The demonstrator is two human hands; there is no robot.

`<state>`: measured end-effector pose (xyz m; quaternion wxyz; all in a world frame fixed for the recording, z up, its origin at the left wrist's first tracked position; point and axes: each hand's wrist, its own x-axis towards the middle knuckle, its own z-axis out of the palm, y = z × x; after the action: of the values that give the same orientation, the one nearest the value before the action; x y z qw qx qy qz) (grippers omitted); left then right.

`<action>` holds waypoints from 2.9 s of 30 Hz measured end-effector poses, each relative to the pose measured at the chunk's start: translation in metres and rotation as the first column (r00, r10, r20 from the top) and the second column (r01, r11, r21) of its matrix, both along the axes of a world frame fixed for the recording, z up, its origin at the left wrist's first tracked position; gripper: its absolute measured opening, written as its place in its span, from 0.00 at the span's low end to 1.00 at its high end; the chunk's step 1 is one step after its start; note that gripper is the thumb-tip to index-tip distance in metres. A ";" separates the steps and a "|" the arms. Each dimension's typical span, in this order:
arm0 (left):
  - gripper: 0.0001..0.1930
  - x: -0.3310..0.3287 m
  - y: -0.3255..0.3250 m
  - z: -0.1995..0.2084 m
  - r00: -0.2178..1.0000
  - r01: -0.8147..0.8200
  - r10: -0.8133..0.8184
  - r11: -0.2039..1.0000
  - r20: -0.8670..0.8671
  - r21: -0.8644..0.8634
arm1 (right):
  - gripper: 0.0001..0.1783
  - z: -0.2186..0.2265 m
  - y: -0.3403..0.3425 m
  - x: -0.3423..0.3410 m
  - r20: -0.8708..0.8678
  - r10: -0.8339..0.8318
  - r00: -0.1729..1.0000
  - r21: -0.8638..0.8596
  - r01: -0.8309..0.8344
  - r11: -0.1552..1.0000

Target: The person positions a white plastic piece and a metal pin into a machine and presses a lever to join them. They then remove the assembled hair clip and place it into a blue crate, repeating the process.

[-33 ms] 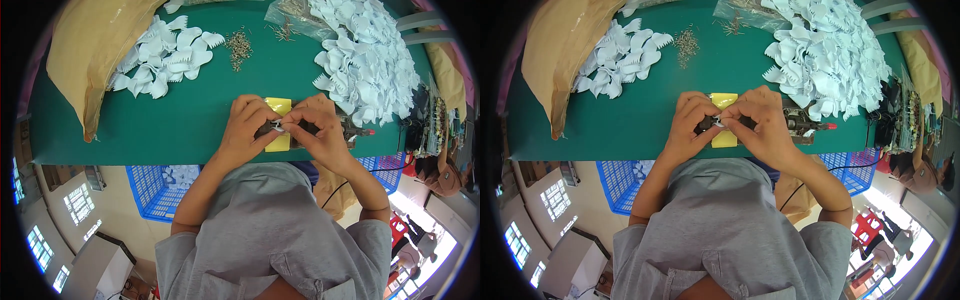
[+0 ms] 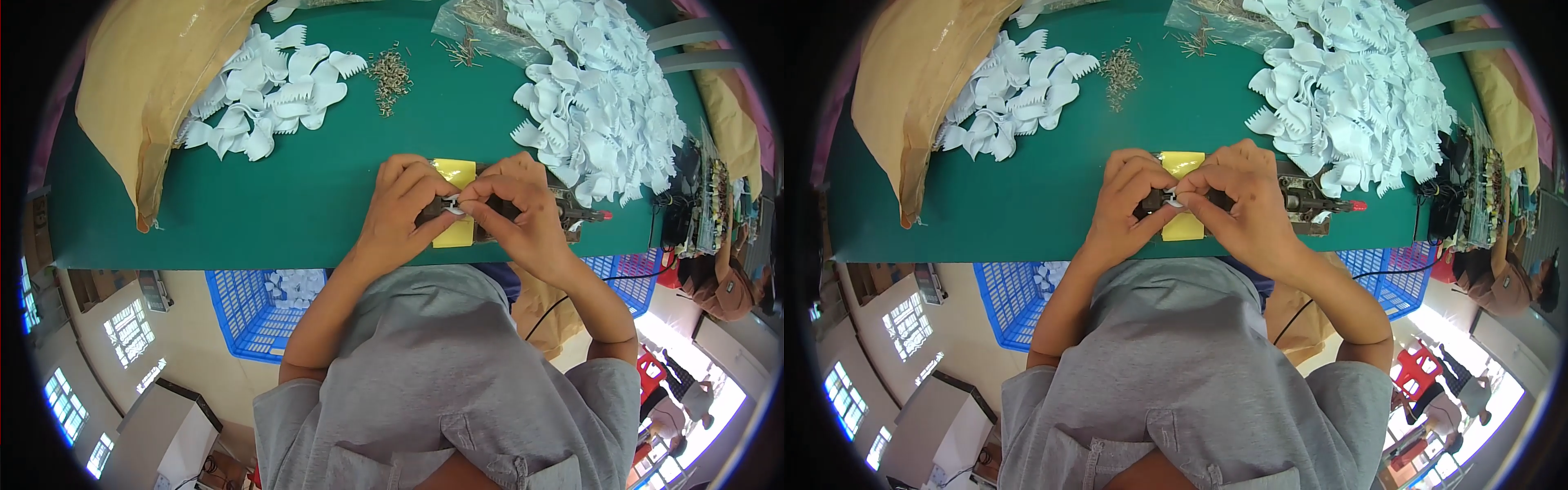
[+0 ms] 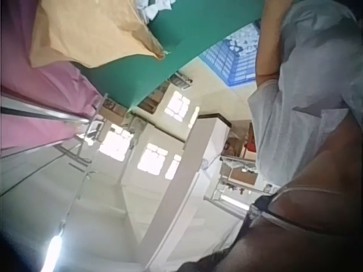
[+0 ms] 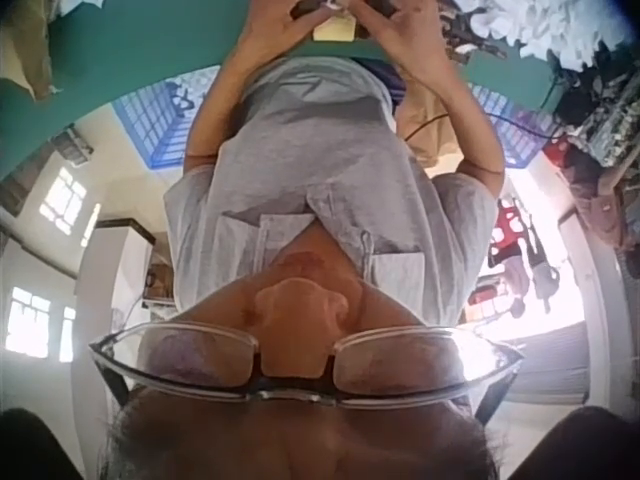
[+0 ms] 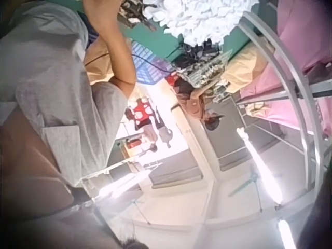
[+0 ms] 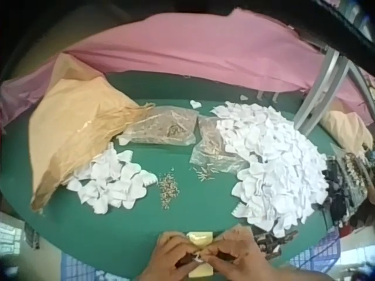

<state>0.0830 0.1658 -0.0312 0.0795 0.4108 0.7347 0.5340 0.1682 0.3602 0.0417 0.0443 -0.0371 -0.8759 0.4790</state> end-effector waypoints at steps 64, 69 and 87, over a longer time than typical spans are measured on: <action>0.13 -0.006 0.014 0.006 0.998 0.043 -0.047 0.992 0.028 0.122 | 0.16 0.021 0.132 0.094 -0.409 -0.529 0.744 -0.622 0.197 0.758; 0.14 -0.008 0.014 0.006 0.997 0.083 -0.083 0.990 -0.002 0.112 | 0.19 0.002 0.158 0.101 -0.141 -0.728 0.671 -0.953 0.106 0.283; 0.14 -0.009 0.012 0.002 0.995 0.097 -0.097 0.985 -0.003 0.143 | 0.10 0.029 0.064 0.060 -0.407 -0.579 0.707 -0.100 0.595 0.797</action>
<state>0.0736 0.1776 -0.0297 0.0773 0.4497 0.6736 0.5814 0.2282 0.4239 0.0704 0.3810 -0.2093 -0.7970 0.4194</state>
